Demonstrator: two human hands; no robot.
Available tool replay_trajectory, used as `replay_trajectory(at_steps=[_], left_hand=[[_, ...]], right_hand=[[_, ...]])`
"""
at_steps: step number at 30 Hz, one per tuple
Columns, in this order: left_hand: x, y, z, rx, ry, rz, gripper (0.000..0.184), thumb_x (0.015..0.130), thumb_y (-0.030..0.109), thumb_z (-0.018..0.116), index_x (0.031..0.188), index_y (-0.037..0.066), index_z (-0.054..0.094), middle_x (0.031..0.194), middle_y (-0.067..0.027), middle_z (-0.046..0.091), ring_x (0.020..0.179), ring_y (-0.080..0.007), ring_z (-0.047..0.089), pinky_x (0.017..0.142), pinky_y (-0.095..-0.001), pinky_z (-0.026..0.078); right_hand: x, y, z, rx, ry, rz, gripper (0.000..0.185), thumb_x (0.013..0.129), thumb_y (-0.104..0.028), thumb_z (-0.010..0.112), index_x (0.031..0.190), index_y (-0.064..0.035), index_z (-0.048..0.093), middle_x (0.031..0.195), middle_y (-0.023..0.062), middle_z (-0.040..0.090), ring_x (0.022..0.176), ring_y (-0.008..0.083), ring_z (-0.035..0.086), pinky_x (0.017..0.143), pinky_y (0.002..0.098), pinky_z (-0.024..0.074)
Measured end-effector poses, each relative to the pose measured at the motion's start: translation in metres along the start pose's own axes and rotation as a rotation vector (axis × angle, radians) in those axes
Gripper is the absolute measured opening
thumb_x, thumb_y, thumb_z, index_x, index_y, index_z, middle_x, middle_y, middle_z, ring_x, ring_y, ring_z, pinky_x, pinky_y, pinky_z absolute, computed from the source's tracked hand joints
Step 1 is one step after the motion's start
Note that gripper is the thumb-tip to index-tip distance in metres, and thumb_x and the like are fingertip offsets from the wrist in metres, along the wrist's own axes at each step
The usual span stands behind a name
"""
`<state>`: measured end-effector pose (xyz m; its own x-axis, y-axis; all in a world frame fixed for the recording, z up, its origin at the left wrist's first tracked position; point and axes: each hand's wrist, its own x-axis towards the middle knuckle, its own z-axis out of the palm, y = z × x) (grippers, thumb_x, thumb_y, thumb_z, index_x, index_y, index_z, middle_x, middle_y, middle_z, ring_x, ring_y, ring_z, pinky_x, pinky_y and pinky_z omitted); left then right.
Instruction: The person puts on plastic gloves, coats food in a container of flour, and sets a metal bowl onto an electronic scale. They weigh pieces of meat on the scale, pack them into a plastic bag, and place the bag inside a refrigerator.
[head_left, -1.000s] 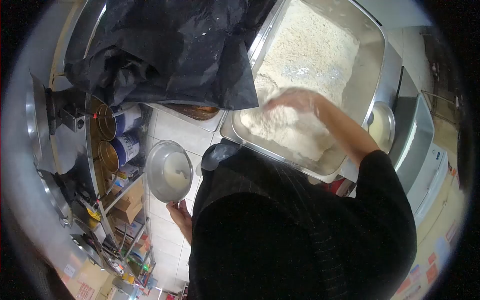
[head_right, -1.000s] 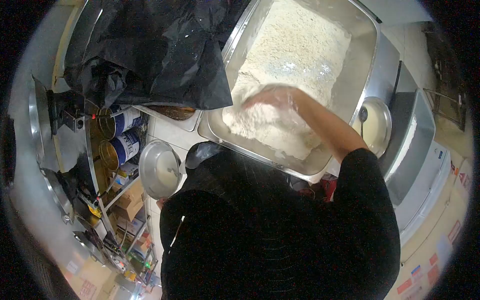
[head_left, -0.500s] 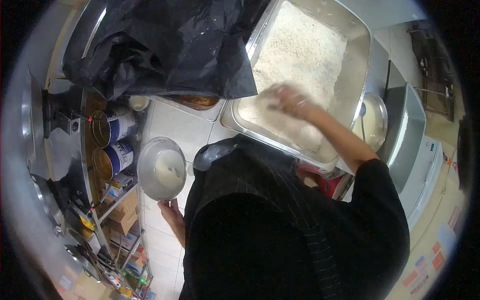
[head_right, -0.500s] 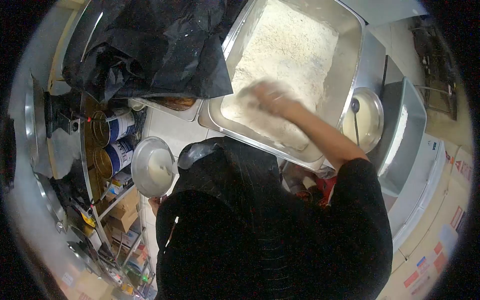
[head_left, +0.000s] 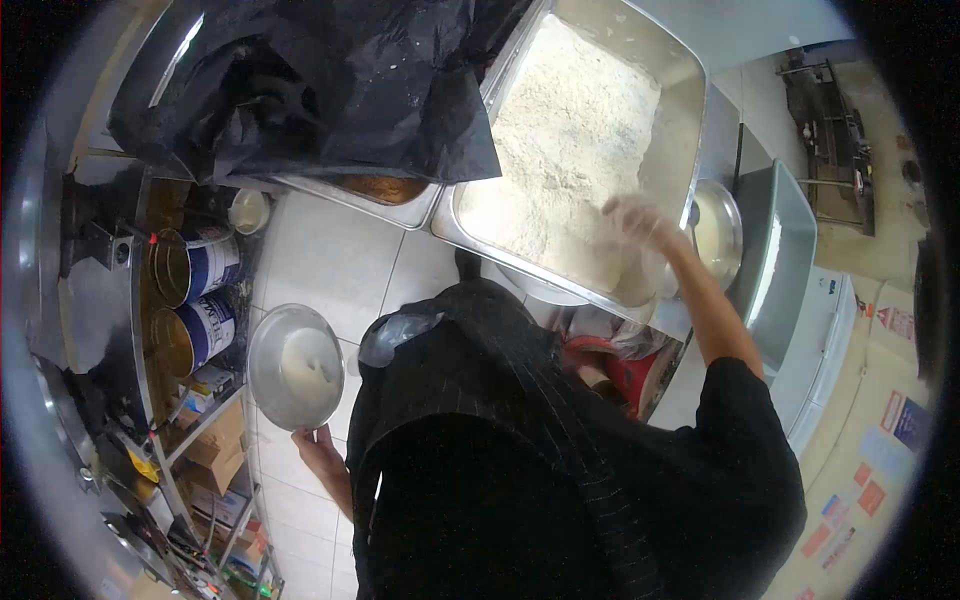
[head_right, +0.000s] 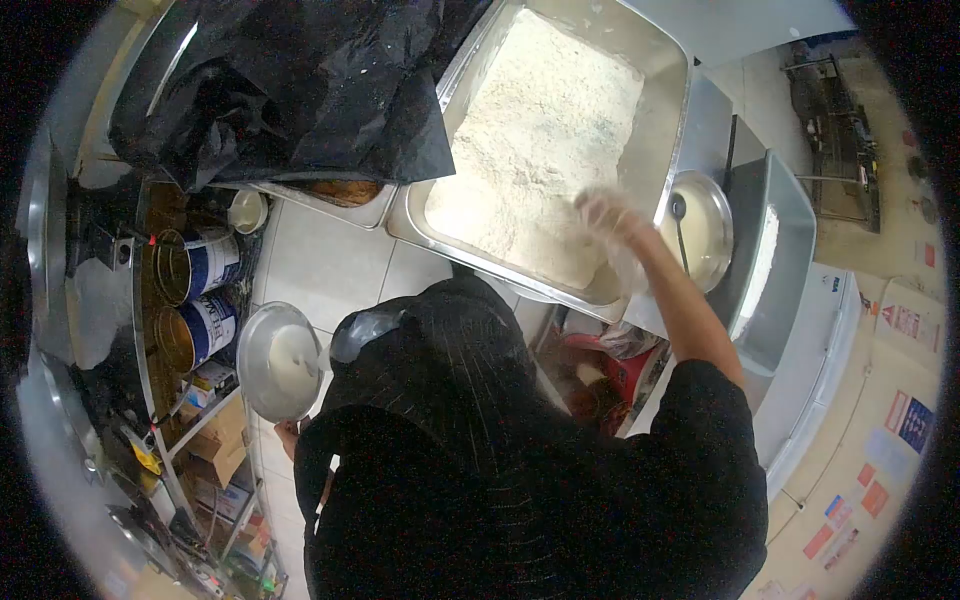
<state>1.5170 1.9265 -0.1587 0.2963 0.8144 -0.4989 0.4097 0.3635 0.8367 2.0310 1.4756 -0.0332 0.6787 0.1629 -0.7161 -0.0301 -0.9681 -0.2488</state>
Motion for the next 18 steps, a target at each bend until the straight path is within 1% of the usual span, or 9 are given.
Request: replay_trajectory(at_steps=[6, 7, 9, 10, 12, 13, 15, 17, 18], left_hand=[[-0.003, -0.004, -0.005, -0.149, 0.012, -0.036, 0.043, 0.093, 0.025, 0.04, 0.118, -0.01, 0.044, 0.123, -0.0182, 0.048, 0.115, -0.0249, 0.047, 0.097, -0.0351, 0.042], [-0.001, 0.0, -0.002, -0.15, 0.0, -0.035, 0.043, 0.093, 0.025, 0.04, 0.118, -0.01, 0.044, 0.123, -0.0182, 0.048, 0.115, -0.0249, 0.047, 0.097, -0.0351, 0.042], [-0.004, 0.017, 0.011, -0.332, 0.07, -0.181, 0.044, 0.093, 0.025, 0.04, 0.119, -0.01, 0.044, 0.122, -0.0181, 0.048, 0.114, -0.0247, 0.047, 0.097, -0.0348, 0.042], [-0.008, 0.027, 0.018, -0.34, 0.063, -0.178, 0.044, 0.093, 0.025, 0.04, 0.119, -0.01, 0.044, 0.122, -0.0181, 0.048, 0.114, -0.0247, 0.047, 0.097, -0.0348, 0.042], [-0.015, 0.04, 0.026, -0.284, 0.081, -0.126, 0.043, 0.093, 0.025, 0.041, 0.117, -0.01, 0.044, 0.121, -0.0179, 0.048, 0.112, -0.0245, 0.047, 0.096, -0.0356, 0.043], [-0.012, 0.038, 0.026, -0.292, 0.081, -0.124, 0.043, 0.093, 0.025, 0.041, 0.117, -0.01, 0.044, 0.121, -0.0179, 0.048, 0.112, -0.0245, 0.047, 0.096, -0.0356, 0.043], [-0.01, 0.03, 0.02, -0.302, 0.087, -0.064, 0.043, 0.092, 0.025, 0.042, 0.116, -0.01, 0.044, 0.12, -0.0173, 0.047, 0.111, -0.0242, 0.047, 0.095, -0.0366, 0.043], [-0.014, 0.027, 0.02, -0.15, 0.064, 0.013, 0.043, 0.092, 0.025, 0.043, 0.116, -0.01, 0.044, 0.12, -0.0172, 0.047, 0.111, -0.0242, 0.046, 0.095, -0.0368, 0.043], [-0.015, 0.026, 0.02, -0.001, 0.031, 0.095, 0.043, 0.091, 0.025, 0.044, 0.116, -0.01, 0.044, 0.12, -0.0171, 0.046, 0.11, -0.0242, 0.046, 0.094, -0.037, 0.043]], right_hand=[[0.019, -0.06, 0.084, -0.256, 0.126, -0.021, 0.093, 0.062, -0.073, 0.061, 0.11, 0.0055, 0.051, 0.104, 0.0144, 0.06, 0.096, 0.0262, 0.057, 0.081, 0.036, 0.0474], [0.036, -0.058, 0.091, -0.252, 0.134, -0.012, 0.093, 0.062, -0.073, 0.061, 0.11, 0.0055, 0.051, 0.104, 0.0144, 0.06, 0.096, 0.0262, 0.057, 0.081, 0.036, 0.0474], [0.072, -0.048, 0.1, -0.149, -0.009, -0.317, 0.094, 0.07, -0.065, 0.064, 0.131, 0.0018, 0.039, 0.104, 0.0216, 0.061, 0.098, 0.0305, 0.058, 0.088, 0.0448, 0.0451], [0.069, -0.049, 0.093, -0.152, 0.001, -0.317, 0.094, 0.07, -0.065, 0.064, 0.131, 0.0018, 0.039, 0.104, 0.0216, 0.061, 0.098, 0.0305, 0.058, 0.088, 0.0448, 0.0451], [0.051, -0.061, 0.069, 0.116, -0.178, -0.479, 0.091, 0.071, -0.064, 0.064, 0.131, 0.0011, 0.041, 0.106, 0.0212, 0.062, 0.098, 0.0287, 0.058, 0.087, 0.0412, 0.0454], [0.041, -0.065, 0.057, 0.11, -0.174, -0.483, 0.091, 0.071, -0.064, 0.064, 0.131, 0.0011, 0.041, 0.106, 0.0212, 0.062, 0.098, 0.0287, 0.058, 0.087, 0.0412, 0.0454], [0.017, -0.068, 0.034, 0.128, 0.141, -0.34, 0.068, 0.084, -0.058, 0.049, 0.121, -0.001, 0.055, 0.099, 0.0129, 0.066, 0.089, 0.0244, 0.062, 0.085, 0.0365, 0.048], [0.029, -0.064, -0.006, 0.335, -0.014, -0.091, 0.065, 0.085, -0.058, 0.048, 0.123, -0.0063, 0.055, 0.107, 0.0144, 0.064, 0.094, 0.0238, 0.061, 0.091, 0.0346, 0.0447], [0.026, -0.059, -0.019, 0.337, -0.017, -0.089, 0.065, 0.085, -0.058, 0.048, 0.123, -0.0063, 0.055, 0.107, 0.0144, 0.064, 0.094, 0.0238, 0.061, 0.091, 0.0346, 0.0447]])
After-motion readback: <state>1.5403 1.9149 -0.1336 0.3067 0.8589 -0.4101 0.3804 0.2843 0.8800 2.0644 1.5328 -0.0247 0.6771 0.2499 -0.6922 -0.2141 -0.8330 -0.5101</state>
